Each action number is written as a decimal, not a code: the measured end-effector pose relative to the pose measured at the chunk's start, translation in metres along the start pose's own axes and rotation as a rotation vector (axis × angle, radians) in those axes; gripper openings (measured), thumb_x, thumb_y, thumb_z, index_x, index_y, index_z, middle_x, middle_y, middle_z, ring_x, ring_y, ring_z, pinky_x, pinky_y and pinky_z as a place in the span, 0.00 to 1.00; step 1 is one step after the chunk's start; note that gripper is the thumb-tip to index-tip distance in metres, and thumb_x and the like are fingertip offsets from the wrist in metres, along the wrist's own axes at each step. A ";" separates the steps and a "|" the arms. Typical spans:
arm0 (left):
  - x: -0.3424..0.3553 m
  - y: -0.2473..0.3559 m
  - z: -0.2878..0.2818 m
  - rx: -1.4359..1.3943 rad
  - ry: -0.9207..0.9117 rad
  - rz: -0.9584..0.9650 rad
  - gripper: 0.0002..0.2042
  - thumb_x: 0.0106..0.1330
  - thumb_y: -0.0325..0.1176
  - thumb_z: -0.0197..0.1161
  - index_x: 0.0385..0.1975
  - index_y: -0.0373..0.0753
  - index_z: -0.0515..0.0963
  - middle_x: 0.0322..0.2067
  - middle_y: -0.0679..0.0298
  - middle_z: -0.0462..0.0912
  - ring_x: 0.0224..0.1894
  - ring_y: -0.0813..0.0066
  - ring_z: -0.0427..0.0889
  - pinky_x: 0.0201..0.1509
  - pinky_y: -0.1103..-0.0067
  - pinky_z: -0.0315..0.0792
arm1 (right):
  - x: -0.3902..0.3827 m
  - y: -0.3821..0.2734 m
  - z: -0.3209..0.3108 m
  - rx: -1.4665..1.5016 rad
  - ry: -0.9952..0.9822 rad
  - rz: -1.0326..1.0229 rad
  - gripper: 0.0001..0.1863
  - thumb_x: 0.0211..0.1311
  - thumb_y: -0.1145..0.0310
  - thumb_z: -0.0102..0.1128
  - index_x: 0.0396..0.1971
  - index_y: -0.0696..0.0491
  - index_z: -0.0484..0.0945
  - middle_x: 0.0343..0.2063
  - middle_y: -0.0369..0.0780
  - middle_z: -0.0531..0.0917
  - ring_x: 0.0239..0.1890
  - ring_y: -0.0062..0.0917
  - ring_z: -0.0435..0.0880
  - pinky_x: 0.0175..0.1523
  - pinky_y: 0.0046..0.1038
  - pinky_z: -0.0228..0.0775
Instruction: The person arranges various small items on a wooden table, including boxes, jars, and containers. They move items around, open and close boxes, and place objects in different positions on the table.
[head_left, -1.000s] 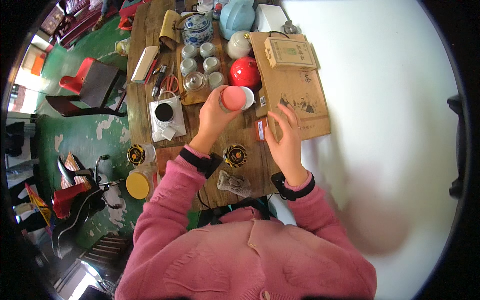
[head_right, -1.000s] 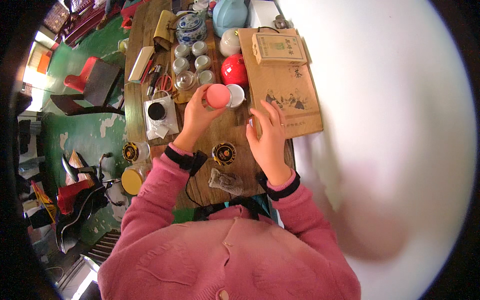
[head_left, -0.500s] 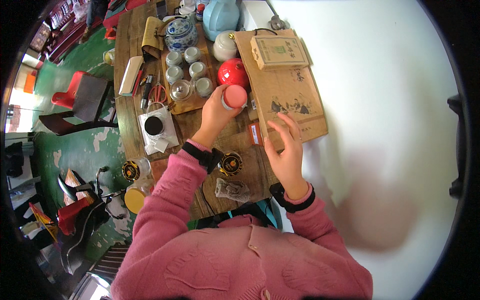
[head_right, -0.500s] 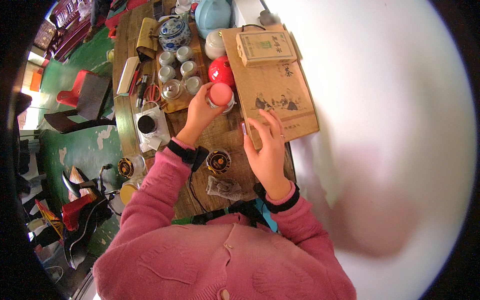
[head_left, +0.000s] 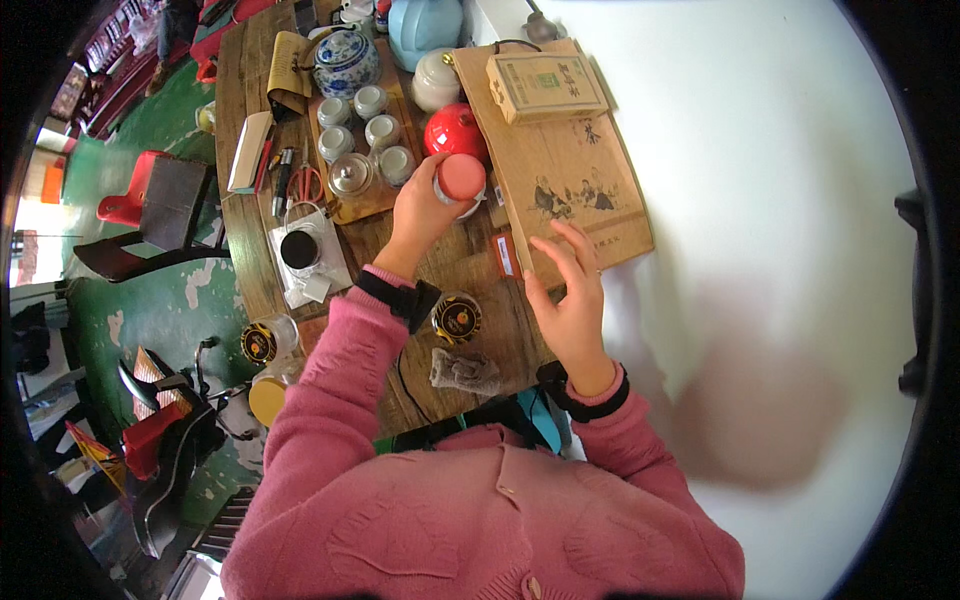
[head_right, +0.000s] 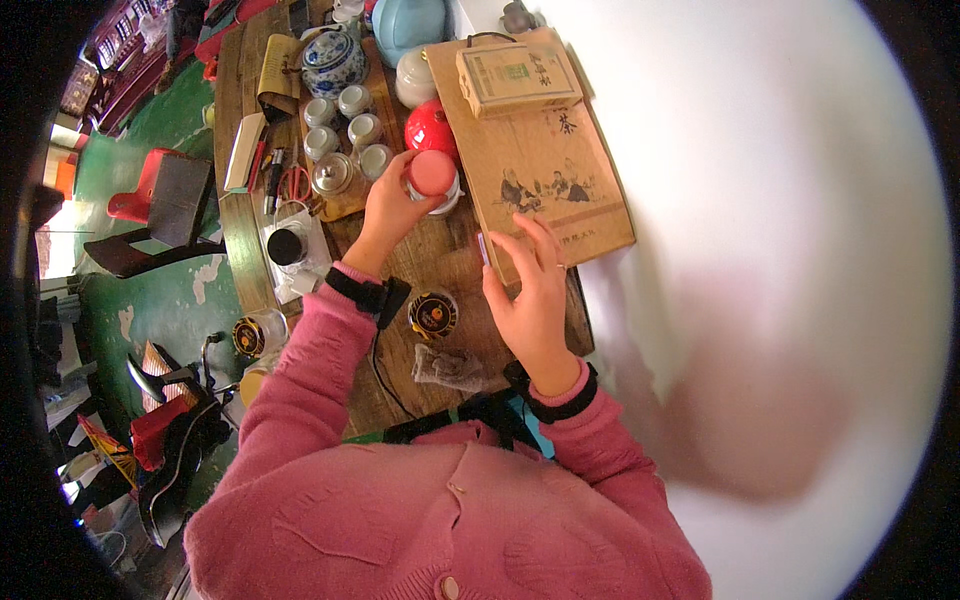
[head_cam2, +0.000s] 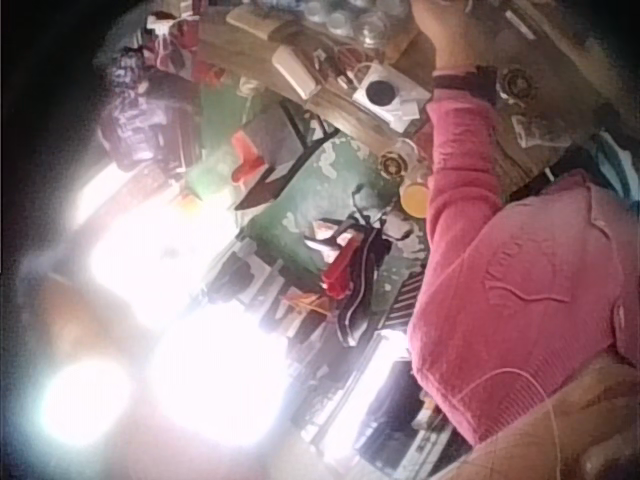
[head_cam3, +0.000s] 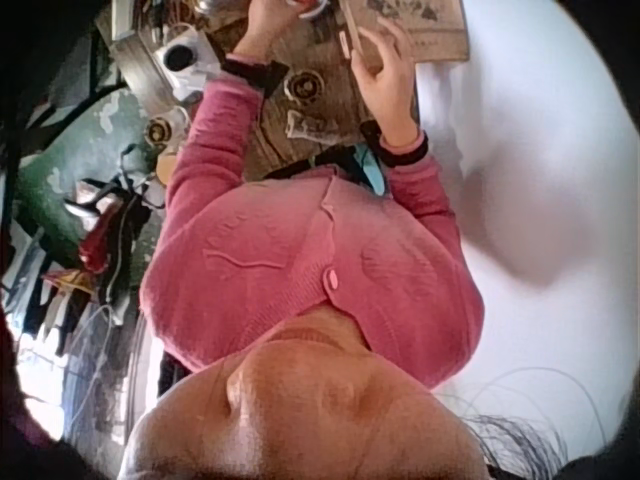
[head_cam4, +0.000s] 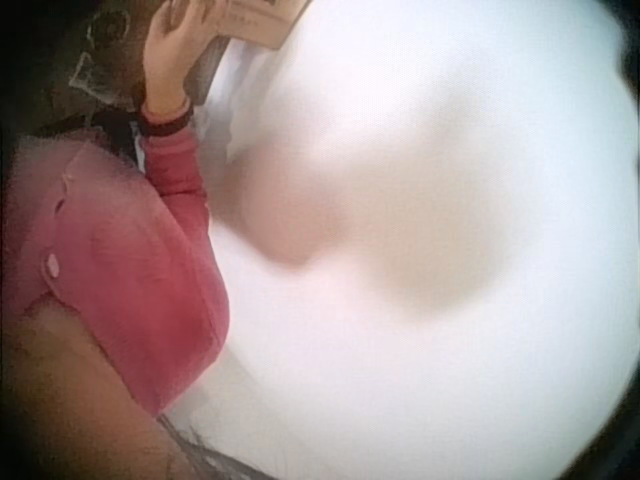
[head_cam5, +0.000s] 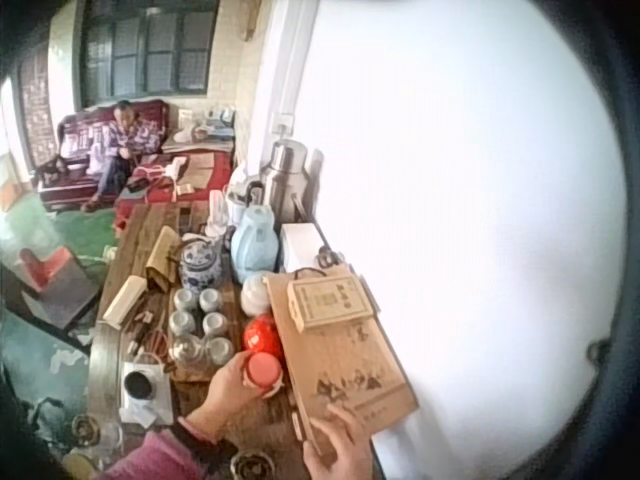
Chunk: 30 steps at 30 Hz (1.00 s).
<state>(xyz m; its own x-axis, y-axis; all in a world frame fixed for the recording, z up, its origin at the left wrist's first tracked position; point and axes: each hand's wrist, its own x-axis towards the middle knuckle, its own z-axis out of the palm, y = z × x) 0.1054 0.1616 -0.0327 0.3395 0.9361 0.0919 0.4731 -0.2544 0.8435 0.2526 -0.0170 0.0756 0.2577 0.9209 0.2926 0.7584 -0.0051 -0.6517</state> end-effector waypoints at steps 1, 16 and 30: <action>0.000 0.000 0.001 -0.001 0.005 0.015 0.38 0.45 0.37 0.81 0.59 0.36 0.72 0.46 0.51 0.85 0.51 0.58 0.84 0.54 0.70 0.76 | -0.001 0.001 -0.001 0.000 0.000 0.004 0.19 0.56 0.74 0.66 0.50 0.53 0.80 0.59 0.46 0.74 0.64 0.48 0.70 0.68 0.45 0.62; -0.007 -0.040 0.011 -0.153 -0.090 -0.034 0.40 0.47 0.46 0.81 0.61 0.38 0.72 0.52 0.51 0.82 0.55 0.54 0.81 0.58 0.67 0.75 | -0.006 0.002 -0.001 0.023 0.018 -0.004 0.20 0.55 0.76 0.66 0.50 0.54 0.80 0.57 0.46 0.75 0.63 0.46 0.72 0.66 0.43 0.64; -0.018 -0.037 0.019 -0.122 -0.044 -0.085 0.44 0.49 0.49 0.80 0.64 0.35 0.69 0.52 0.48 0.83 0.54 0.53 0.83 0.56 0.66 0.76 | -0.011 0.000 0.001 0.032 0.009 -0.010 0.19 0.55 0.77 0.66 0.49 0.54 0.81 0.58 0.46 0.75 0.63 0.47 0.72 0.67 0.43 0.64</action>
<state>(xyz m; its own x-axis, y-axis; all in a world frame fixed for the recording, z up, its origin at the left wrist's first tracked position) 0.0975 0.1491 -0.0754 0.3389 0.9408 -0.0034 0.4006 -0.1410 0.9053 0.2492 -0.0272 0.0720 0.2553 0.9173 0.3056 0.7413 0.0171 -0.6709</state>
